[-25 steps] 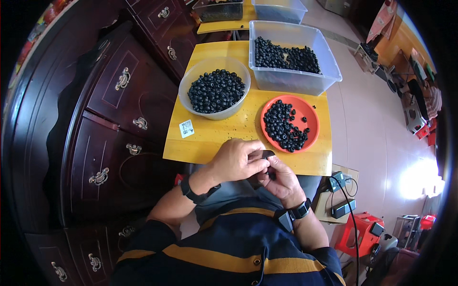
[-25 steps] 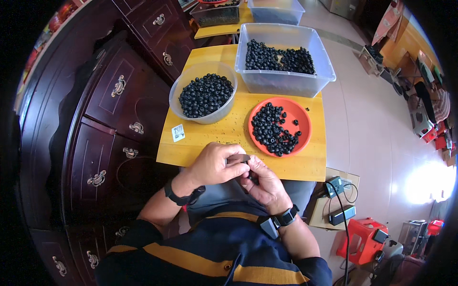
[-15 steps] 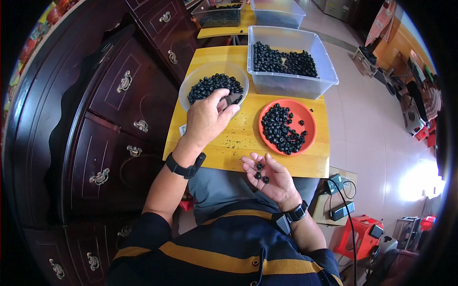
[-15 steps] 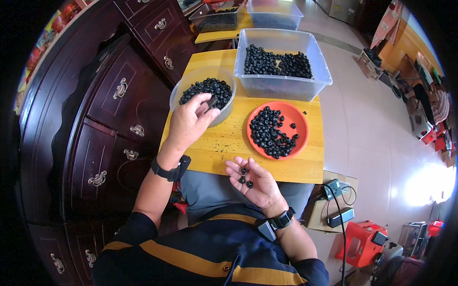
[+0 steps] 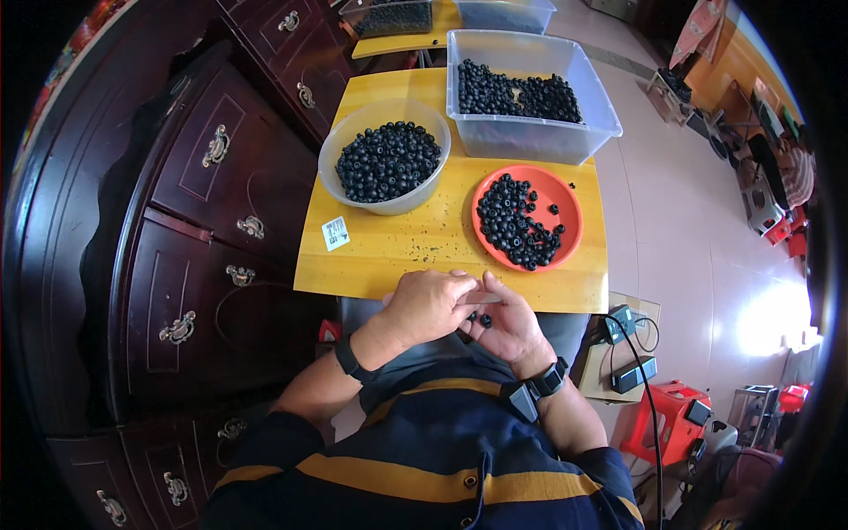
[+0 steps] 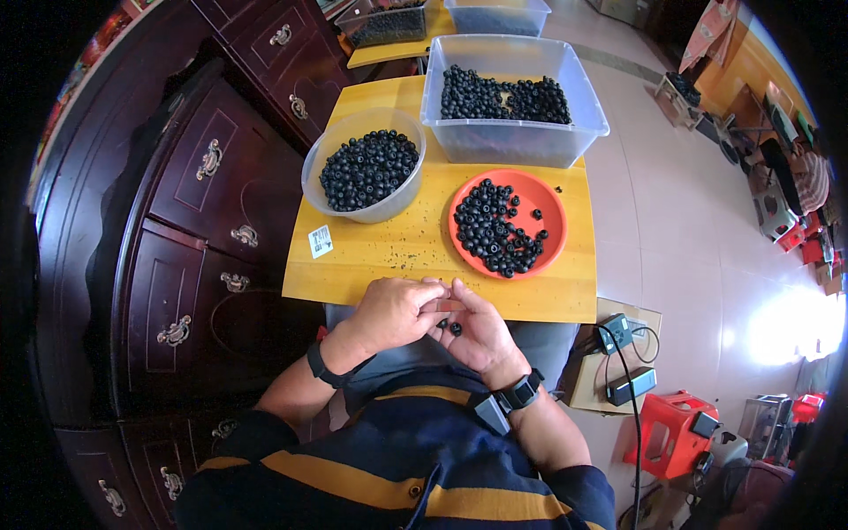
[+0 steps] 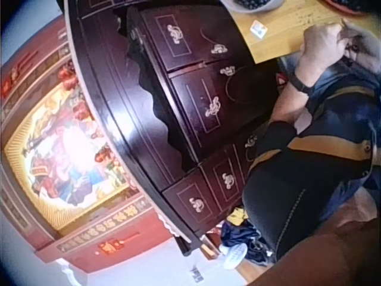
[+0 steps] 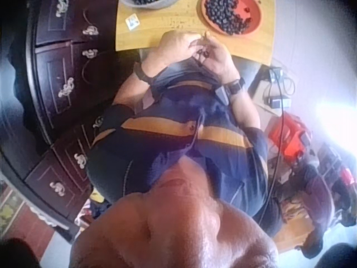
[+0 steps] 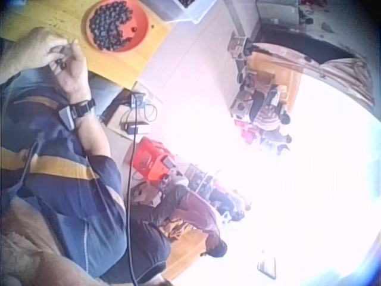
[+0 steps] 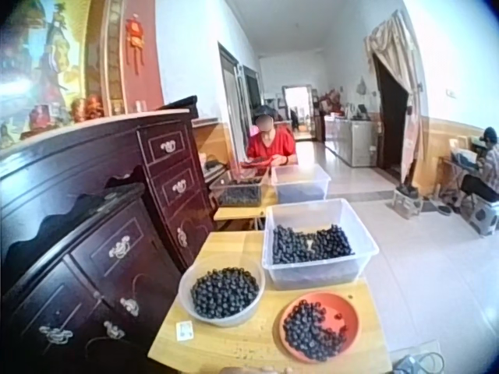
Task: Sorting and processing small dark oval objects using a utility knife and various containers.
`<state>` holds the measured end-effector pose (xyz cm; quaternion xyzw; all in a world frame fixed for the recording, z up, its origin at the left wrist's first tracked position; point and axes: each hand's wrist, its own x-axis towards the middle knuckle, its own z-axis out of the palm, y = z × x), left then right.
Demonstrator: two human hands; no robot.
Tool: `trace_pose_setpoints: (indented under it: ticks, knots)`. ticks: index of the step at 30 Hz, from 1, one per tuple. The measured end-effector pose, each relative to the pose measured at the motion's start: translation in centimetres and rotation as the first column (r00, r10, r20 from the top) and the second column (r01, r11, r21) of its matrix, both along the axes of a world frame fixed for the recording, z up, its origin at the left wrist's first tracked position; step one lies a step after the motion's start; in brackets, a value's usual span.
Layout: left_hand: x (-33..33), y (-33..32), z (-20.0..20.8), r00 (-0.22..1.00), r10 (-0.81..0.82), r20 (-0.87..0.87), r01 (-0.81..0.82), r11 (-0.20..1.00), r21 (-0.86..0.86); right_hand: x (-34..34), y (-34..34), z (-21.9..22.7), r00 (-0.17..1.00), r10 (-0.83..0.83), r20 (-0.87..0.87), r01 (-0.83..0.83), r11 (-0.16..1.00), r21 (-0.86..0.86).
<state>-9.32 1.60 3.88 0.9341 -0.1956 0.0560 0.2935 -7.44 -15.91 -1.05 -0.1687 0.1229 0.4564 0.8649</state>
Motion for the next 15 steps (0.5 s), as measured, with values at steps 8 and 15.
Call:
trace_pose_setpoints:
  ticks: [8, 15]
  knots:
    - [0.4, -0.6, 0.4, 0.997, 0.056, -0.062, -0.064, 0.988, -0.140, 0.4, -0.4, 0.9, 0.998, -0.028, 0.060, 0.027, 0.999, 0.021]
    - [0.7, -0.5, 1.2, 0.996, 0.081, -0.041, -0.090, 0.944, -0.318, 0.6, -1.0, 0.0, 0.995, -0.096, 0.024, 0.097, 0.993, -0.073]
